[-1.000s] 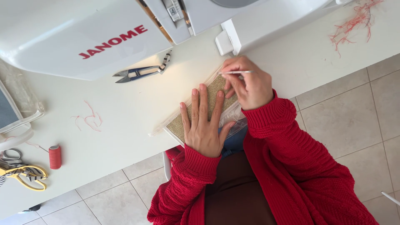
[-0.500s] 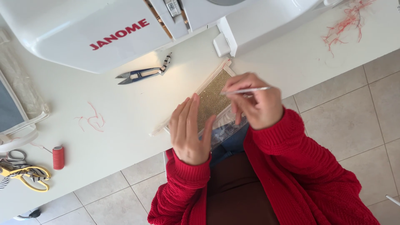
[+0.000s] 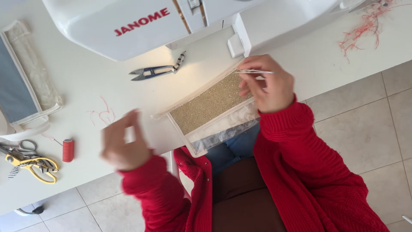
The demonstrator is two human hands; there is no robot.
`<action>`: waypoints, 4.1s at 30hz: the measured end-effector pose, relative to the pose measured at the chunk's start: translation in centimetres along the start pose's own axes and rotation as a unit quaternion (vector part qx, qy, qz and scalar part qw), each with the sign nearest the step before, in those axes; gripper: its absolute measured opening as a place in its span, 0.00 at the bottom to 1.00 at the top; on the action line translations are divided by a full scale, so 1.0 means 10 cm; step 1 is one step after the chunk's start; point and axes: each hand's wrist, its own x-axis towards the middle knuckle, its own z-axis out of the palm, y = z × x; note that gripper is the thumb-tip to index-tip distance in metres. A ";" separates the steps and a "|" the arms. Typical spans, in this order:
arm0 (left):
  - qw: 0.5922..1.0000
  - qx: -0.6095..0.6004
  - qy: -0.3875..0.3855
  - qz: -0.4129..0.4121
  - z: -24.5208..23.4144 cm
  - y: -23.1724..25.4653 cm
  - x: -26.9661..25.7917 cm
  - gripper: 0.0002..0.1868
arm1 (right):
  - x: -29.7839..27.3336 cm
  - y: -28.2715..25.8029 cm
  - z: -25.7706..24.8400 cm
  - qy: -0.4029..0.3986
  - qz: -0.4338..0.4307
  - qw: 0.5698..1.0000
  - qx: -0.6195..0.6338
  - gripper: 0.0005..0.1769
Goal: The recorder trims excess threads from sewn fabric pouches and organizes them at a workbench.
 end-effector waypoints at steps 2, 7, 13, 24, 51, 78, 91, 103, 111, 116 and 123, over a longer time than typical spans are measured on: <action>0.994 0.108 -0.004 -0.007 -0.24 -0.24 0.07 0.05 | -0.05 0.21 0.07 -0.009 -0.023 1.000 -0.014 0.04; 0.978 0.206 -0.013 0.030 -0.10 -0.26 0.13 0.17 | -0.04 0.15 0.09 -0.036 0.060 0.997 -0.032 0.07; 0.982 0.073 -0.147 0.091 0.73 1.21 -0.39 0.30 | -0.07 0.21 0.09 -0.050 0.028 0.998 0.021 0.04; 0.949 0.035 -0.294 0.111 0.79 1.34 -0.46 0.37 | -0.09 0.15 0.06 -0.083 0.054 0.995 0.022 0.02; 0.990 -0.137 -0.024 0.011 0.48 0.89 -0.40 0.05 | -0.41 -0.43 0.20 -0.116 0.092 0.974 0.169 0.04; 0.997 0.050 -0.024 0.059 0.45 0.28 -0.54 0.07 | -0.41 -0.02 0.33 -0.072 -0.017 0.997 -0.023 0.04; 0.980 0.085 0.017 0.178 0.20 0.63 -0.56 0.05 | -0.36 -0.32 0.65 -0.151 -0.140 0.978 -0.023 0.04; 0.976 0.183 -0.036 0.115 0.30 0.77 -0.81 0.23 | -0.50 -0.09 0.54 -0.193 -0.140 0.971 -0.033 0.01; 0.977 0.185 -0.050 0.093 0.34 0.78 -0.90 0.22 | -0.42 -0.13 0.67 -0.179 -0.211 0.960 -0.055 0.15; 0.978 0.182 -0.057 0.088 0.35 0.78 -0.91 0.21 | -0.45 -0.06 0.64 -0.181 -0.208 0.961 -0.037 0.05; 0.978 0.186 -0.055 0.080 0.36 0.79 -0.95 0.20 | -0.45 -0.05 0.68 -0.186 -0.234 0.953 -0.050 0.11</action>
